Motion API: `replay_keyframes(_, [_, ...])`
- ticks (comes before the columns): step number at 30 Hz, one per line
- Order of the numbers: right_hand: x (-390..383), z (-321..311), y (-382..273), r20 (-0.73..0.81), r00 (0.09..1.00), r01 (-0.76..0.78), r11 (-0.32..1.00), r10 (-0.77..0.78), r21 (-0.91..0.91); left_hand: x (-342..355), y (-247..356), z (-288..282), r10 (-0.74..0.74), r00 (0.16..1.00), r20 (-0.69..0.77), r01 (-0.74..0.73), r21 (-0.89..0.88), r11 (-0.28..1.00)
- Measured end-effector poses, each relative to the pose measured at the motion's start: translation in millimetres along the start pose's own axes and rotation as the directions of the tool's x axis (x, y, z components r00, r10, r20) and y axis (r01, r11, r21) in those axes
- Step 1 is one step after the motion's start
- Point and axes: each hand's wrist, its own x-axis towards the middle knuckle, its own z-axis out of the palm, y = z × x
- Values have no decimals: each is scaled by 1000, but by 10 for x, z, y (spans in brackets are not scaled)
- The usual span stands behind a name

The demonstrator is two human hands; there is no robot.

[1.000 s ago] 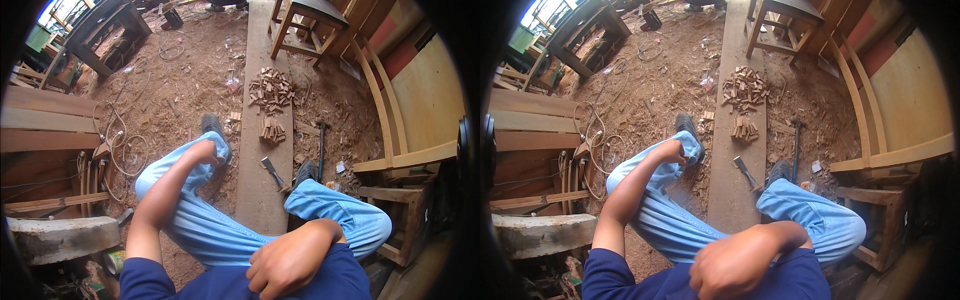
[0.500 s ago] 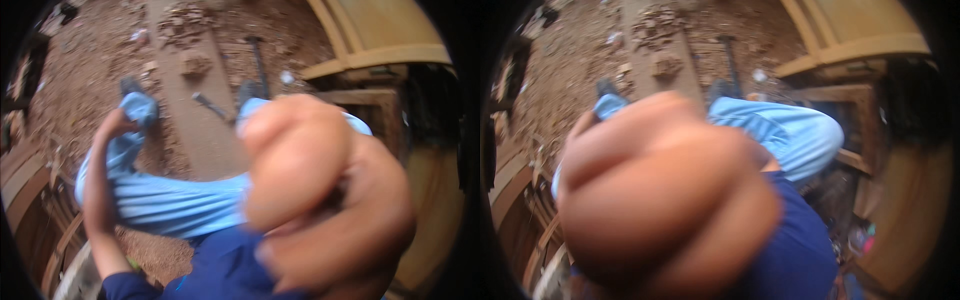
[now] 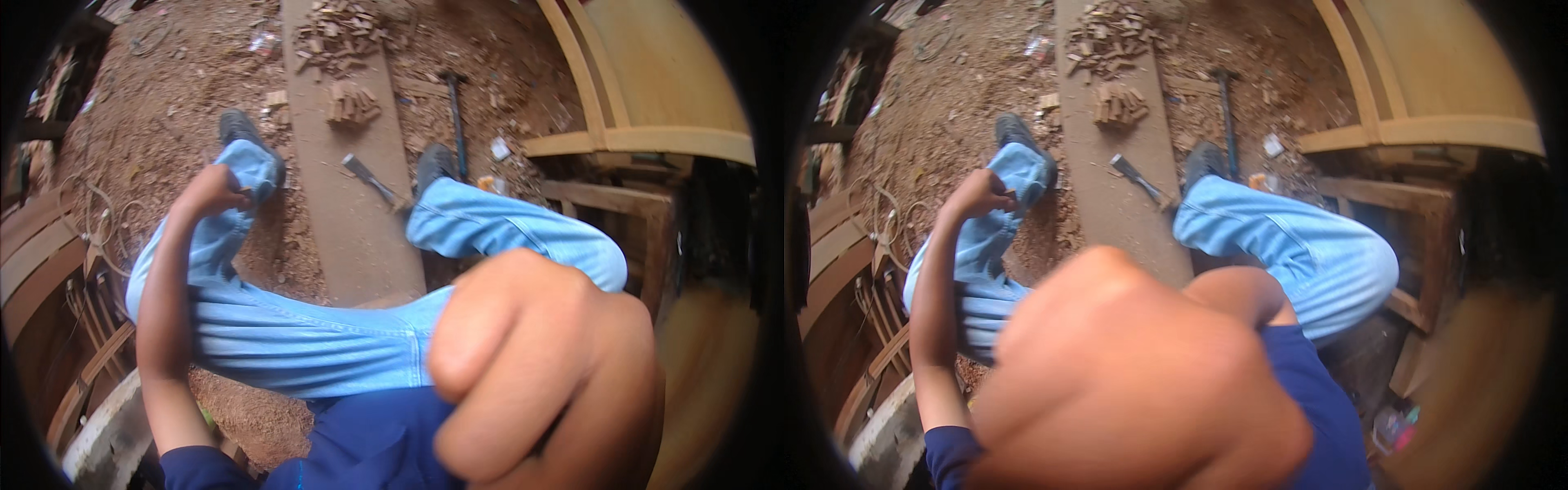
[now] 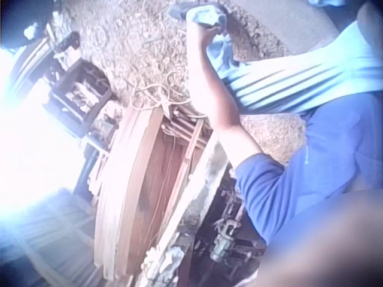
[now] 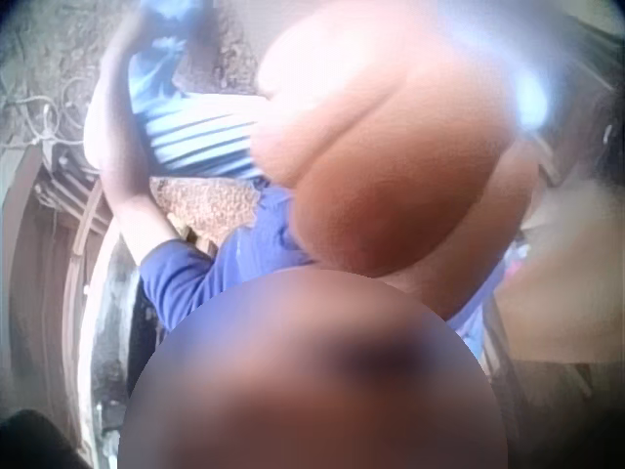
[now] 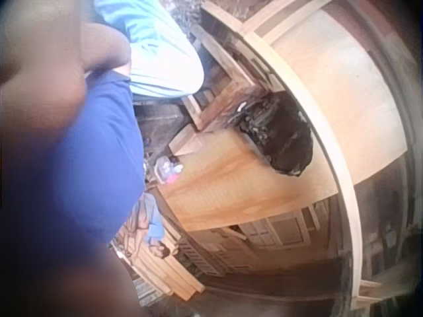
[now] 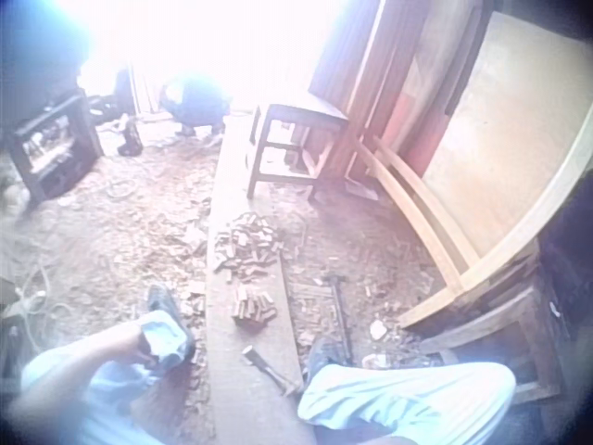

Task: The person sits on the floor and uses a chisel to carve a small piece of wood, repeatedly striking it to produce wood shavings. The person occasionally pauses to inspect the carved piece and adjust their grip.

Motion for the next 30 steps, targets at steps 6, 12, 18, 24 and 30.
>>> replay_keyframes(6, [-73,139,228,-17,1000,-15,993,17,118,-37,-118,-5,44,997,-66,-42,39,998])
replay_keyframes(12, [-76,327,155,-70,996,-37,981,51,192,14,-60,22,43,999,-18,-44,-55,998])
replay_keyframes(18, [22,823,231,-225,973,88,843,40,530,-9,-32,9,46,999,-21,-47,-49,998])
replay_keyframes(24, [38,906,26,-250,962,123,639,111,759,-11,9,16,-50,999,-2,50,-86,995])
replay_keyframes(30, [99,880,-122,-255,934,69,573,250,816,-43,-2,4,-24,998,-56,20,-65,998])
